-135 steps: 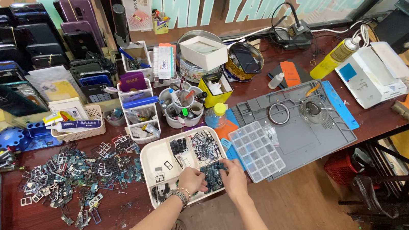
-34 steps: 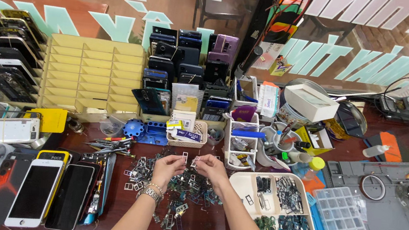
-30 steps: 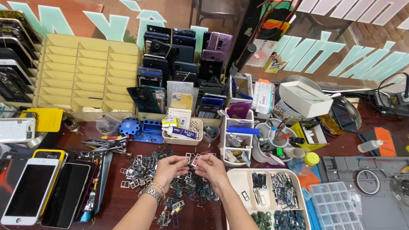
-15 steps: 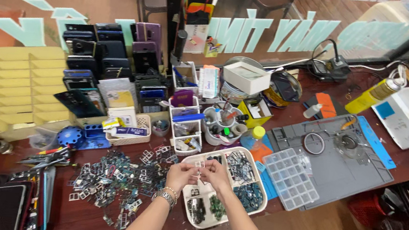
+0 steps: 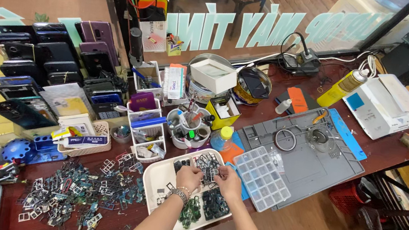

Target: The person sorts small electronic components, likely camera modules, from a pile on the workbench into a compartmentalized tray. They handle the parts one at a time, separating them by type and placing them into designated sections of the tray.

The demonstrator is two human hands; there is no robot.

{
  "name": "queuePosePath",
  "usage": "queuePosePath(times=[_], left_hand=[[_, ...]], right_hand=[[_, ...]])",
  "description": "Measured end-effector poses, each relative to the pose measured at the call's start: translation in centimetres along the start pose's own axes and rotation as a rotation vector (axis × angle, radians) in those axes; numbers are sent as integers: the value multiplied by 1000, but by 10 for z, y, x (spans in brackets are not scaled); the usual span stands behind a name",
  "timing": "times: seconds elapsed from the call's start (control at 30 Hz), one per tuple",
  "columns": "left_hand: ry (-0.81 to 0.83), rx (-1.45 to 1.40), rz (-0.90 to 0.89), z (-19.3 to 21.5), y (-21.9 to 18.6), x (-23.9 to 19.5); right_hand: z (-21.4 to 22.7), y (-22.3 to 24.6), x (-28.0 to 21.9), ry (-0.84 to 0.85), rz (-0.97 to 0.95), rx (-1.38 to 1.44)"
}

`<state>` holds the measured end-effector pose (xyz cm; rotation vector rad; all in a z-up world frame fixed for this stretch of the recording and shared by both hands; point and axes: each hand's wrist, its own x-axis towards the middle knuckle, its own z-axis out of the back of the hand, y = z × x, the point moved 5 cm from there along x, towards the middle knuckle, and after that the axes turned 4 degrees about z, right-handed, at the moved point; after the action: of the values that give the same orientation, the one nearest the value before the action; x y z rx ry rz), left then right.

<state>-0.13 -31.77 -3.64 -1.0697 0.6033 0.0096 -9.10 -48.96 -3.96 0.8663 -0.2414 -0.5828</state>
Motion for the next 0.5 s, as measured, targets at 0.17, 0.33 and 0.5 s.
queuePosePath(times=[0.17,0.33,0.5], left_hand=[[73,-165,163,-2,12,2],[62,-236,166,20,25,2],[-28,-341,95,61,38,2]], right_hand=[[-1,6,4,29,-32,-7],[-25,33,8,98,4,91],[-63,75,4,161,91,129]])
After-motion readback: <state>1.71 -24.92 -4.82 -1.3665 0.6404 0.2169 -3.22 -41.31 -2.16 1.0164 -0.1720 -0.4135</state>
